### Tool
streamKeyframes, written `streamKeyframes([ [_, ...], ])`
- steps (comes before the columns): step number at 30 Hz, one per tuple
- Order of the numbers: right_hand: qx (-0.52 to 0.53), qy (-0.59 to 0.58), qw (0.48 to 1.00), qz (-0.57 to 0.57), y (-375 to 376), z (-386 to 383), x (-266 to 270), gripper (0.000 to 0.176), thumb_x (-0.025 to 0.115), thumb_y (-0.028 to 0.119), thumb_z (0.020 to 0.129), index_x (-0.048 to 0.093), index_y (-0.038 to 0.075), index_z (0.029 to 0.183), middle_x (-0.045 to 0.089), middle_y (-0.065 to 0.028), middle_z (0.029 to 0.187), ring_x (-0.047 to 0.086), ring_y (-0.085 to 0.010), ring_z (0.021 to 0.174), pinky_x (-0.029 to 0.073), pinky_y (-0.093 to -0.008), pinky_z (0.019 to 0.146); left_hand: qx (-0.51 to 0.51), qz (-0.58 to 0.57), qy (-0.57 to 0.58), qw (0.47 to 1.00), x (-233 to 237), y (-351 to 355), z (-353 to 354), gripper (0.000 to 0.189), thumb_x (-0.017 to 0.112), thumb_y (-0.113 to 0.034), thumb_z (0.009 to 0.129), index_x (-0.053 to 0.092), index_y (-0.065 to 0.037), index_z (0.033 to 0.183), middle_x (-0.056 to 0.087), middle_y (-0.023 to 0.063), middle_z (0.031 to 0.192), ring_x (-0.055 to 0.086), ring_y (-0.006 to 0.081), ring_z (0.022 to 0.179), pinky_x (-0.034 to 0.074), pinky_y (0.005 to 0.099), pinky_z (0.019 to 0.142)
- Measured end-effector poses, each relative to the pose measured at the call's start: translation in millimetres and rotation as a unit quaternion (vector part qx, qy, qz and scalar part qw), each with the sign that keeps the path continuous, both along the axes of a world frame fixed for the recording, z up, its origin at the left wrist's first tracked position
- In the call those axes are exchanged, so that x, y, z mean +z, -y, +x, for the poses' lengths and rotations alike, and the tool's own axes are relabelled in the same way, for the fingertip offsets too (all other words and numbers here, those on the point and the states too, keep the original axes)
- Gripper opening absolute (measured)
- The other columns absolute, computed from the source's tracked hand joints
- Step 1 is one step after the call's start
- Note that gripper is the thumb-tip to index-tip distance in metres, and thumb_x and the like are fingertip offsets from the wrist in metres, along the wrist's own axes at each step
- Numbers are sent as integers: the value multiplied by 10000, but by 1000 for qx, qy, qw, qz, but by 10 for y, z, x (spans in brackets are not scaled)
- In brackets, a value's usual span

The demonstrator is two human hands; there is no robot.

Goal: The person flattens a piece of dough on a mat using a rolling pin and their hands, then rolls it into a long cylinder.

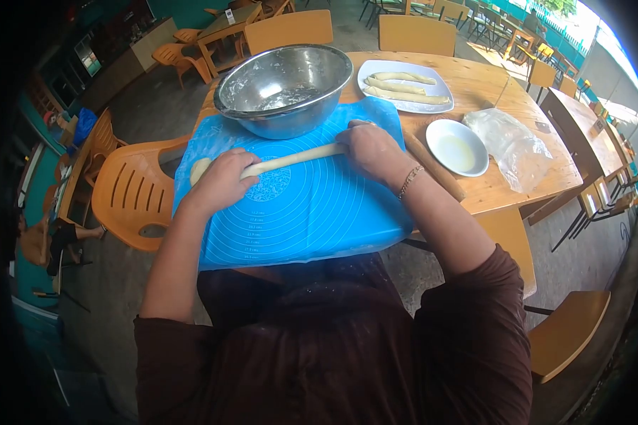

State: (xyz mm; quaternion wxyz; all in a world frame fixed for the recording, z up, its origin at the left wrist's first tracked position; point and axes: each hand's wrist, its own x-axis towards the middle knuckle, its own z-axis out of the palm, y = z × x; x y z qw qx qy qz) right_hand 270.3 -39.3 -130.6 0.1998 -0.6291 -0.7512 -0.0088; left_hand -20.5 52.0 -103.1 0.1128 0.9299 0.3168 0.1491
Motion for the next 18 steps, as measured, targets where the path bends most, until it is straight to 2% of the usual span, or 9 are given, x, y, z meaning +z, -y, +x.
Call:
streamKeyframes([
  [3, -9, -29, 1000, -4, -156, -158, -40, 272, 589, 173, 909, 702, 42, 1119, 645, -191, 1111, 626, -367, 1046, 507, -423, 923, 20, -33, 15, 999, 52, 12, 208, 264, 619, -207, 955, 688, 41, 1011, 654, 207, 1038, 632, 355, 992, 492, 461, 874],
  [5, 4, -30, 999, 16, -227, -336, -45, 341, 542, 223, 934, 664, 9, 1169, 634, -221, 1197, 597, -383, 1150, 475, -436, 994, 0, -67, 22, 998, 181, 102, 453, 450, 515, -333, 1009, 643, 53, 1201, 621, 212, 1260, 607, 354, 1119, 466, 441, 974],
  [6, 4, -29, 999, 17, -282, -370, -123, 341, 542, 223, 934, 664, 9, 1169, 634, -221, 1197, 597, -383, 1150, 475, -436, 994, 0, -65, 22, 998, 140, 141, 552, 450, 515, -333, 1009, 643, 53, 1201, 621, 212, 1260, 607, 354, 1119, 466, 441, 974],
  [8, 62, 89, 993, 49, -351, -434, -271, 412, 491, 262, 959, 603, -18, 1240, 607, -239, 1262, 550, -402, 1236, 422, -474, 1068, -31, -137, 46, 989, -23, 180, 717, 629, 422, -454, 1028, 537, 84, 1333, 507, 267, 1410, 465, 382, 1337, 348, 440, 1127],
  [9, 40, 105, 993, 40, -223, -457, -296, 453, 469, 257, 967, 538, -18, 1321, 545, -254, 1359, 473, -414, 1332, 348, -503, 1135, -33, -136, 48, 989, -108, 204, 741, 629, 422, -454, 1028, 537, 84, 1333, 507, 267, 1410, 465, 382, 1337, 348, 440, 1127],
  [11, 34, 99, 993, 45, -13, -509, -285, 479, 467, 260, 970, 510, -33, 1346, 505, -256, 1403, 437, -409, 1364, 330, -504, 1147, -13, -40, -14, 999, -269, 322, 722, 757, 385, -525, 1020, 426, 126, 1406, 358, 304, 1516, 303, 402, 1449, 210, 459, 1206],
  [13, 36, 92, 994, 38, 231, -543, -282, 555, 471, 298, 988, 440, -67, 1406, 416, -263, 1489, 358, -394, 1427, 291, -501, 1173, -41, 2, -18, 999, -348, 468, 587, 777, 406, -536, 1009, 422, 136, 1399, 334, 309, 1526, 275, 414, 1457, 195, 481, 1206],
  [17, 62, 90, 991, 74, 863, -683, -167, 564, 501, 325, 991, 466, -81, 1381, 398, -260, 1504, 356, -382, 1430, 296, -501, 1170, -117, 102, -29, 987, -332, 931, 265, 799, 492, -540, 975, 439, 151, 1372, 363, 316, 1503, 299, 447, 1439, 218, 522, 1189],
  [18, 66, 56, 996, 33, 1003, -710, -134, 541, 523, 317, 991, 489, -68, 1369, 398, -245, 1511, 347, -373, 1437, 288, -496, 1176, -117, 102, -29, 988, -305, 1042, 186, 799, 492, -540, 975, 439, 151, 1372, 363, 316, 1503, 299, 447, 1439, 218, 522, 1189],
])
